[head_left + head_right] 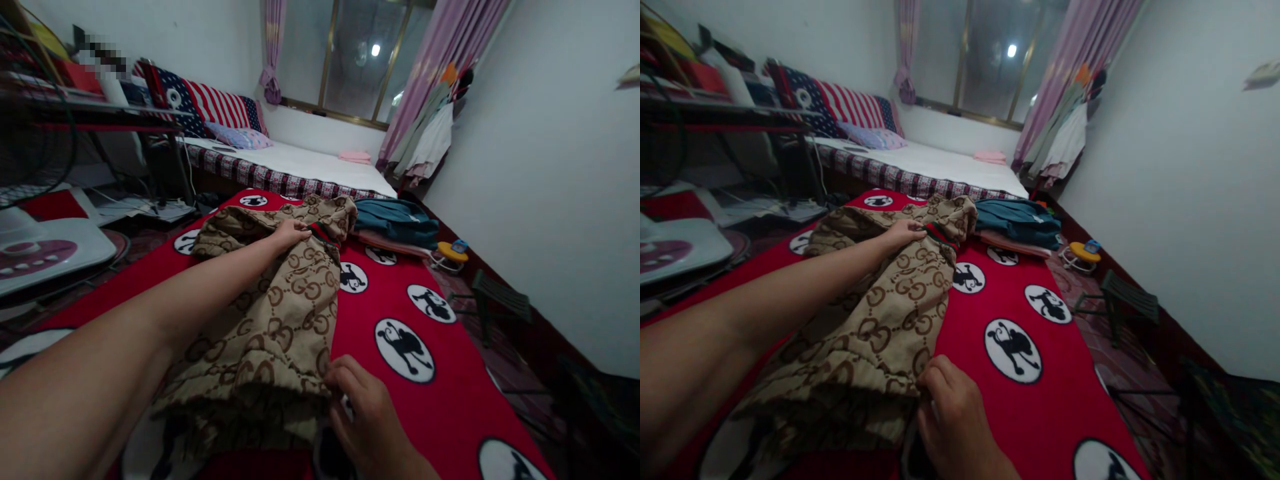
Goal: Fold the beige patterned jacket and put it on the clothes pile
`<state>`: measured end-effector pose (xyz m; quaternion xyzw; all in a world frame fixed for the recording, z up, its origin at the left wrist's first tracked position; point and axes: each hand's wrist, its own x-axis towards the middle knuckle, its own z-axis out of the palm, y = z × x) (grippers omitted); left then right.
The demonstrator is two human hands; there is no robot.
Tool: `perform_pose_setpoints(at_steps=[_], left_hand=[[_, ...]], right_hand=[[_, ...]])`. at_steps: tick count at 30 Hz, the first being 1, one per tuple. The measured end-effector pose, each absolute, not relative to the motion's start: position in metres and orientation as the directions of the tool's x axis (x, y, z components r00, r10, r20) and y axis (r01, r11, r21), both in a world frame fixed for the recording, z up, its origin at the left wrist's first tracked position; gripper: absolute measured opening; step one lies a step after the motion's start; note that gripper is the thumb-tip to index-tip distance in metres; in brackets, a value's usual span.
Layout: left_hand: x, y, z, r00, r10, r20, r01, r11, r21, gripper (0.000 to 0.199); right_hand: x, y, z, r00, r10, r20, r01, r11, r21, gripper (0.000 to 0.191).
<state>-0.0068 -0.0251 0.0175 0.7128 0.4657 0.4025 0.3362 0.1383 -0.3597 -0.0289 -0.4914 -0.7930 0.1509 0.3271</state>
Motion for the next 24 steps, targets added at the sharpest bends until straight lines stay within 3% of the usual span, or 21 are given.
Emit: perform_pose_setpoints(at_steps=[2, 4, 6, 8, 10, 12, 14, 16, 19, 21, 24], left_hand=[[-0.009, -0.027, 0.020, 0.231, 0.939, 0.253, 0.389, -0.328, 0.861, 0.034], [-0.015, -0.031, 0.020, 0.232, 0.939, 0.252, 0.424, -0.331, 0.843, 0.030], [-0.020, -0.038, 0.016, 0.236, 0.936, 0.262, 0.487, -0.347, 0.801, 0.022], [-0.024, -0.047, 0.012, 0.236, 0.929, 0.284, 0.551, -0.368, 0.748, 0.017], [-0.025, -0.058, 0.013, 0.227, 0.918, 0.325, 0.594, -0.395, 0.701, 0.025], [-0.020, -0.071, 0.022, 0.252, 0.867, 0.430, 0.634, -0.484, 0.603, 0.038], [-0.011, -0.083, 0.036, 0.346, 0.766, 0.541, 0.629, -0.618, 0.472, 0.038], [0.003, -0.095, 0.048, 0.494, 0.663, 0.563, 0.546, -0.740, 0.392, 0.025], [0.024, -0.108, 0.043, 0.631, 0.611, 0.478, 0.448, -0.790, 0.418, 0.020], [0.033, -0.112, 0.022, 0.620, 0.642, 0.451, 0.487, -0.765, 0.421, 0.028], [0.037, -0.113, -0.018, 0.557, 0.698, 0.450, 0.544, -0.716, 0.437, 0.036]], right_hand=[[0.138, -0.357, -0.035, -0.407, 0.826, 0.390, 0.729, 0.551, -0.406, 0.022], [0.141, -0.352, -0.033, -0.539, 0.798, 0.270, 0.760, 0.599, -0.252, 0.017], [0.144, -0.344, -0.018, -0.602, 0.793, 0.094, 0.768, 0.607, -0.205, 0.011], [0.144, -0.335, 0.006, -0.559, 0.829, 0.020, 0.793, 0.542, -0.280, 0.008], [0.139, -0.324, 0.027, -0.440, 0.892, 0.105, 0.815, 0.446, -0.370, 0.013], [0.129, -0.311, 0.033, -0.361, 0.912, 0.196, 0.814, 0.410, -0.412, 0.031], [0.117, -0.297, 0.020, -0.447, 0.877, 0.177, 0.779, 0.479, -0.405, 0.052], [0.109, -0.284, -0.003, -0.573, 0.813, 0.099, 0.728, 0.561, -0.395, 0.063], [0.107, -0.272, -0.029, -0.644, 0.762, 0.065, 0.679, 0.608, -0.411, 0.069], [0.114, -0.269, -0.029, -0.648, 0.754, 0.108, 0.627, 0.609, -0.487, 0.060], [0.135, -0.257, -0.009, -0.538, 0.828, 0.158, 0.567, 0.494, -0.659, 0.025]])
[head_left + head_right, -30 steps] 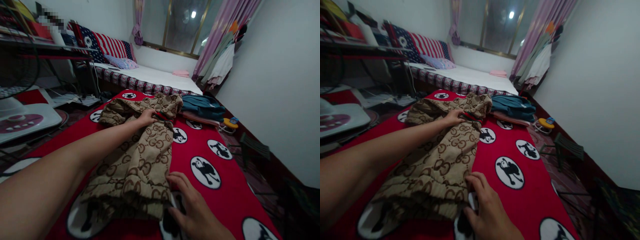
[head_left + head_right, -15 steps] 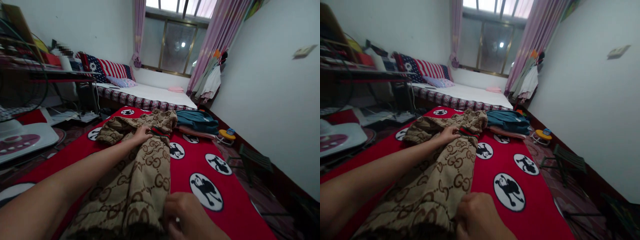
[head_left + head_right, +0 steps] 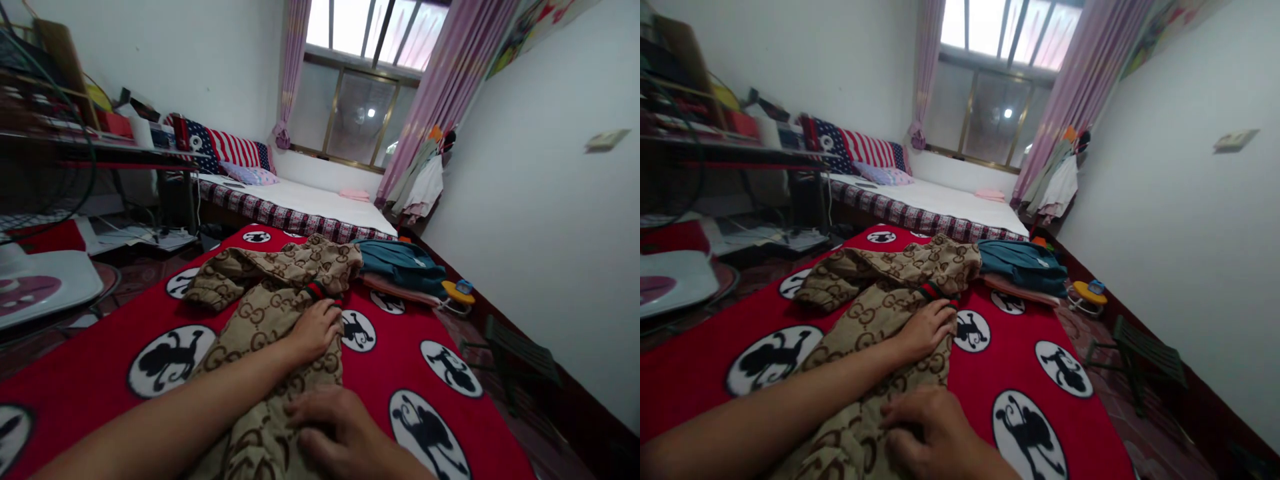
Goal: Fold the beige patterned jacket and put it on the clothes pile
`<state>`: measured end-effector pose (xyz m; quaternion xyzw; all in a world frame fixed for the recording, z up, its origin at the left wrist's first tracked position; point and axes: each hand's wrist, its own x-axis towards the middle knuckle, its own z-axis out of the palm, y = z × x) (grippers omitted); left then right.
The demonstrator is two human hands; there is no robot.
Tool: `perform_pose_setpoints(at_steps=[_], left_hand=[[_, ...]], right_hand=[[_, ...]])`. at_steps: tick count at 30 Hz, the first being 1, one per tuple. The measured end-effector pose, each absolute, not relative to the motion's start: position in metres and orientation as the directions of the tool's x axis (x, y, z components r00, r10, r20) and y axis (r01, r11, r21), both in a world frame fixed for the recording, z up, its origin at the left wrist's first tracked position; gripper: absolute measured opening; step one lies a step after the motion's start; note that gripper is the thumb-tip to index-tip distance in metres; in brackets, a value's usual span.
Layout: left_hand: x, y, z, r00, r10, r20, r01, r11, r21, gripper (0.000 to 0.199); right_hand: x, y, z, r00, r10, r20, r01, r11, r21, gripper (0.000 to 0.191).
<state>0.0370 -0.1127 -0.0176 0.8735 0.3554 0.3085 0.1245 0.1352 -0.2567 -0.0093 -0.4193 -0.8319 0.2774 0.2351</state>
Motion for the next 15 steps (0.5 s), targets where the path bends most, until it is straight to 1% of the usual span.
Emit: perform_pose_setpoints(at_steps=[2, 4, 6, 8, 9, 11, 13, 15], left_hand=[[0.037, -0.112, -0.034, 0.533, 0.714, 0.455, 0.540, -0.700, 0.467, 0.035], [0.036, -0.111, -0.040, 0.520, 0.714, 0.469, 0.520, -0.700, 0.489, 0.032], [0.035, -0.111, -0.038, 0.517, 0.707, 0.483, 0.503, -0.708, 0.496, 0.030], [0.035, -0.111, -0.036, 0.519, 0.708, 0.479, 0.503, -0.706, 0.499, 0.030], [0.036, -0.111, -0.036, 0.521, 0.710, 0.473, 0.509, -0.704, 0.496, 0.031], [0.036, -0.112, -0.037, 0.531, 0.713, 0.459, 0.526, -0.701, 0.481, 0.035], [0.037, -0.114, -0.040, 0.543, 0.707, 0.453, 0.540, -0.708, 0.456, 0.038], [0.038, -0.116, -0.042, 0.560, 0.686, 0.465, 0.540, -0.728, 0.422, 0.036]], right_hand=[[0.155, -0.235, 0.007, -0.363, 0.915, 0.177, 0.554, 0.365, -0.748, 0.024], [0.177, -0.200, 0.019, -0.137, 0.963, 0.234, 0.514, 0.271, -0.814, 0.022], [0.199, -0.157, 0.025, 0.089, 0.949, 0.304, 0.484, 0.225, -0.845, 0.023], [0.216, -0.114, 0.025, 0.234, 0.889, 0.393, 0.526, 0.225, -0.820, 0.027], [0.221, -0.095, 0.024, 0.279, 0.848, 0.451, 0.566, 0.234, -0.791, 0.032], [0.224, -0.060, 0.023, 0.299, 0.770, 0.564, 0.656, 0.263, -0.707, 0.048], [0.217, -0.031, 0.022, 0.236, 0.745, 0.623, 0.742, 0.276, -0.611, 0.061], [0.207, -0.005, 0.022, 0.142, 0.774, 0.616, 0.818, 0.258, -0.513, 0.063]])
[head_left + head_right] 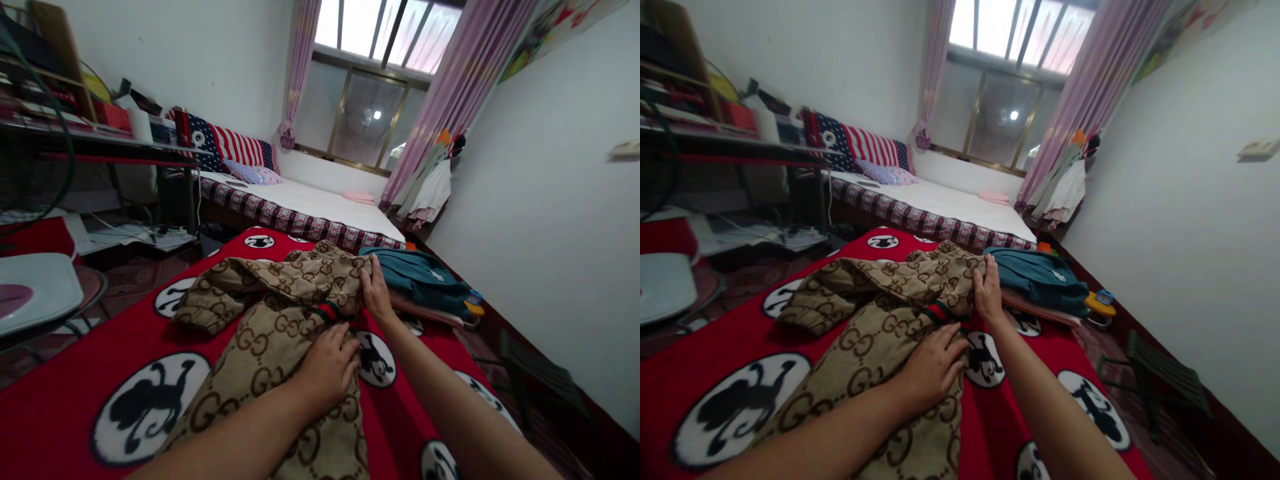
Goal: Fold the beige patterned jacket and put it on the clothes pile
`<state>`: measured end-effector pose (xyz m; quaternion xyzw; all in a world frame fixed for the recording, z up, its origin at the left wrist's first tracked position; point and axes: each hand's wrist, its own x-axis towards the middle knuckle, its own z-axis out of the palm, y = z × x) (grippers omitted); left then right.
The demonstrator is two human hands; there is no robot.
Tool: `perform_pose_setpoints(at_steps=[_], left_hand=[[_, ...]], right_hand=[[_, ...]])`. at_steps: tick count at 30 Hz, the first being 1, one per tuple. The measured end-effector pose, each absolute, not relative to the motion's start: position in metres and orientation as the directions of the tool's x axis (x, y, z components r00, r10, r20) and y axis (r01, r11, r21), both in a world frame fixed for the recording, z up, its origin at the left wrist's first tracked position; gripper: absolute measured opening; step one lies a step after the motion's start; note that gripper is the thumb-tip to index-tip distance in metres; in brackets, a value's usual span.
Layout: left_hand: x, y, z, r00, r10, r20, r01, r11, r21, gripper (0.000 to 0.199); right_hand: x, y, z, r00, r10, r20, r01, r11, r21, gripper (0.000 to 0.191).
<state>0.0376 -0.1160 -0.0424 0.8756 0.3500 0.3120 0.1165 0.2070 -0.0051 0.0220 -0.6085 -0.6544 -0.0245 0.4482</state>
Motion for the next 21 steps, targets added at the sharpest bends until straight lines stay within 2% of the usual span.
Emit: perform_pose_setpoints(at_steps=[6, 10, 13, 15, 18, 21], left_hand=[[0.041, -0.122, -0.048, 0.605, 0.639, 0.475, 0.520, -0.769, 0.373, 0.032], [0.043, -0.123, -0.053, 0.608, 0.660, 0.442, 0.521, -0.751, 0.405, 0.032], [0.043, -0.121, -0.053, 0.607, 0.672, 0.425, 0.529, -0.740, 0.415, 0.033], [0.042, -0.119, -0.049, 0.589, 0.673, 0.447, 0.516, -0.739, 0.433, 0.030], [0.039, -0.117, -0.039, 0.501, 0.694, 0.516, 0.454, -0.719, 0.526, 0.021], [0.033, -0.115, -0.029, 0.358, 0.727, 0.586, 0.351, -0.687, 0.636, 0.028]], right_hand=[[0.177, 0.053, 0.002, -0.036, 0.853, 0.520, 0.972, 0.151, -0.182, 0.058], [0.165, 0.071, -0.024, -0.058, 0.945, 0.321, 0.994, 0.083, -0.065, 0.055], [0.162, 0.072, -0.024, -0.050, 0.985, 0.165, 0.996, 0.061, -0.059, 0.056], [0.162, 0.067, -0.012, -0.044, 0.991, 0.127, 0.997, 0.052, -0.062, 0.059], [0.161, 0.046, 0.009, 0.072, 0.959, 0.273, 0.987, -0.029, -0.159, 0.062], [0.158, 0.018, 0.015, 0.268, 0.872, 0.409, 0.910, -0.090, -0.404, 0.061]])
